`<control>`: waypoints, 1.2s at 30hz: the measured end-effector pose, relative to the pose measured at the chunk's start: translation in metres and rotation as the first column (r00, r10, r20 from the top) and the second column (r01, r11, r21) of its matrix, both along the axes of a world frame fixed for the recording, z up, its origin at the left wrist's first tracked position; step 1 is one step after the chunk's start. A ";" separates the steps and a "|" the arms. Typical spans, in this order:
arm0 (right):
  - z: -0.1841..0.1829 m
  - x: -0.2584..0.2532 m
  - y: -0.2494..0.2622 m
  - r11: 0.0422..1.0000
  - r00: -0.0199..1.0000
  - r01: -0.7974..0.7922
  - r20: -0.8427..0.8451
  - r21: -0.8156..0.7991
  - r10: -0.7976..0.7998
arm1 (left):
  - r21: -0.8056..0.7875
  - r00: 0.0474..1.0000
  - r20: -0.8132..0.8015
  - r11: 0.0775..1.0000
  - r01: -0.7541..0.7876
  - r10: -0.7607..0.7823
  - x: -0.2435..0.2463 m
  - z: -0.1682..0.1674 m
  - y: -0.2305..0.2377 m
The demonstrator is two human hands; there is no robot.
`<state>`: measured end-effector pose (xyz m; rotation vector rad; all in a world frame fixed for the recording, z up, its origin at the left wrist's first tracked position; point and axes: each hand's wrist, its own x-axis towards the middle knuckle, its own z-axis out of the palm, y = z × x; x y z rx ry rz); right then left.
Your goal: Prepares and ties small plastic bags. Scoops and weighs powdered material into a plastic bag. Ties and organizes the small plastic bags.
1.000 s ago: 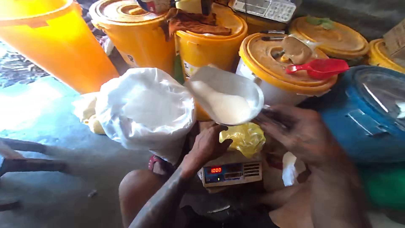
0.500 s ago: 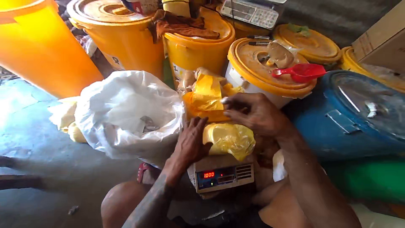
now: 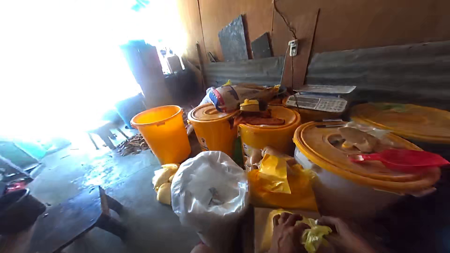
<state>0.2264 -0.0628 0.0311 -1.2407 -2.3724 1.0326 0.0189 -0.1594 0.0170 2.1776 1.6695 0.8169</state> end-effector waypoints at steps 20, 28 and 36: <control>0.038 -0.060 -0.026 0.933 0.506 0.233 -0.785 -0.275 -0.358 | -0.123 0.713 0.643 0.957 -0.264 0.279 -0.042 0.046 0.011; 0.036 -0.037 -0.055 0.983 0.902 0.134 -0.395 -0.126 -0.174 | -0.168 0.575 0.769 0.956 -0.242 0.281 -0.043 0.065 0.000; 0.022 -0.057 -0.067 0.867 0.759 0.411 -0.632 0.281 -0.155 | -0.022 0.665 0.741 0.993 -0.115 0.093 -0.048 0.074 -0.015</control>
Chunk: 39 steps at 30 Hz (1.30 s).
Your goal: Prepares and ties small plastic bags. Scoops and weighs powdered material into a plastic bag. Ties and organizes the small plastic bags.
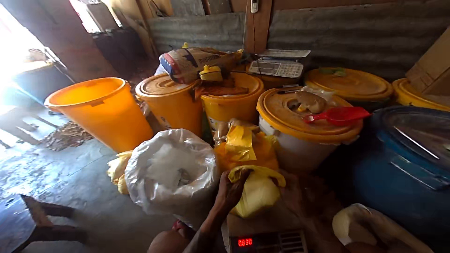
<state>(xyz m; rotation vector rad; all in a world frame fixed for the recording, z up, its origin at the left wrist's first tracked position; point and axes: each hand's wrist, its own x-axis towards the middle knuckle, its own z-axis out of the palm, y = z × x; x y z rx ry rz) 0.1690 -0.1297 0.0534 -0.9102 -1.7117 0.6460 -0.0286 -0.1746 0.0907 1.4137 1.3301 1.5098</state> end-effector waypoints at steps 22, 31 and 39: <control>0.015 -0.002 0.001 0.987 0.938 -0.057 0.330 -0.151 0.105 | -0.144 0.975 0.035 0.966 -0.213 0.220 -0.009 -0.020 0.029; -0.019 -0.019 -0.006 0.974 0.957 -0.015 0.279 -0.226 0.080 | -0.159 0.970 0.139 0.972 -0.174 0.197 -0.010 -0.024 0.023; -0.009 -0.021 0.009 0.976 0.980 0.185 0.101 -0.118 -0.173 | -0.214 0.889 -0.449 0.977 -0.008 -0.091 0.024 -0.086 -0.025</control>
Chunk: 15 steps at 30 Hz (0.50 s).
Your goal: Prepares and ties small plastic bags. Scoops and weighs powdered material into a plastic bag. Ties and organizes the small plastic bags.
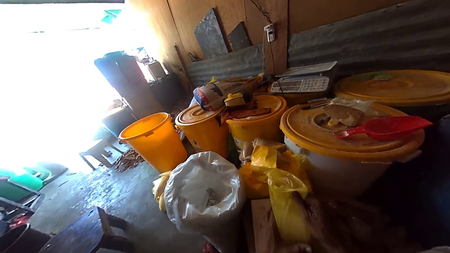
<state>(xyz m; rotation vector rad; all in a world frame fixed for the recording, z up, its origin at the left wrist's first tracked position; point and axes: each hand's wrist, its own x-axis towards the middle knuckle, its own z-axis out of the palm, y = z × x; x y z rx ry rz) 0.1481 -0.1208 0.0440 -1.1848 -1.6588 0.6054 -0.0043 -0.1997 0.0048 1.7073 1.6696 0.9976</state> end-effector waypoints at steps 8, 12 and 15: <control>-0.005 -0.029 -0.027 0.940 0.951 -0.306 0.096 0.151 0.294 | -0.075 0.933 -0.266 0.960 -0.271 0.242 0.025 0.020 0.010; -0.013 -0.028 -0.022 0.941 0.959 -0.278 0.108 0.191 0.262 | 0.040 0.936 -0.140 0.947 -0.320 0.322 0.019 0.001 0.026; -0.005 -0.017 -0.024 0.921 0.939 -0.341 0.113 0.191 0.324 | 0.061 0.946 -0.213 0.970 -0.236 0.244 0.015 0.001 0.027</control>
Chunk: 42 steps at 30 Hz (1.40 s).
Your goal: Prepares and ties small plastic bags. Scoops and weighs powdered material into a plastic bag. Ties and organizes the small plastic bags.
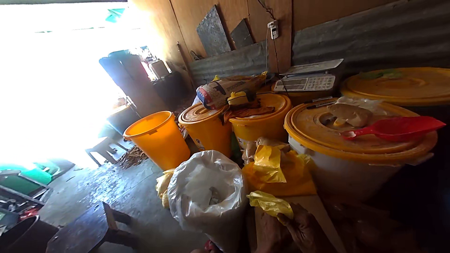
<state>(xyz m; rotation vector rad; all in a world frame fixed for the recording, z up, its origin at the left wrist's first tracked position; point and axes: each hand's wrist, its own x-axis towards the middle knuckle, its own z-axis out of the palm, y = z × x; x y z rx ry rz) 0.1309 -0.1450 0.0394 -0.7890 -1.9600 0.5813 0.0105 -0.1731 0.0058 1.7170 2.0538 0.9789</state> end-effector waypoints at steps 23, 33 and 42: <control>-0.013 0.030 -0.005 0.930 0.932 -0.094 0.298 -0.355 0.207 | 0.330 0.835 -0.150 0.770 0.546 -0.529 -0.001 0.058 0.000; -0.016 0.022 0.015 0.947 0.984 -0.122 0.087 -0.297 0.154 | 0.127 0.908 0.301 0.956 0.263 -0.290 -0.020 0.021 -0.014; -0.005 0.023 0.015 0.963 0.975 -0.080 0.181 -0.257 0.129 | -0.351 0.895 0.313 0.837 0.420 -0.318 -0.018 0.036 -0.008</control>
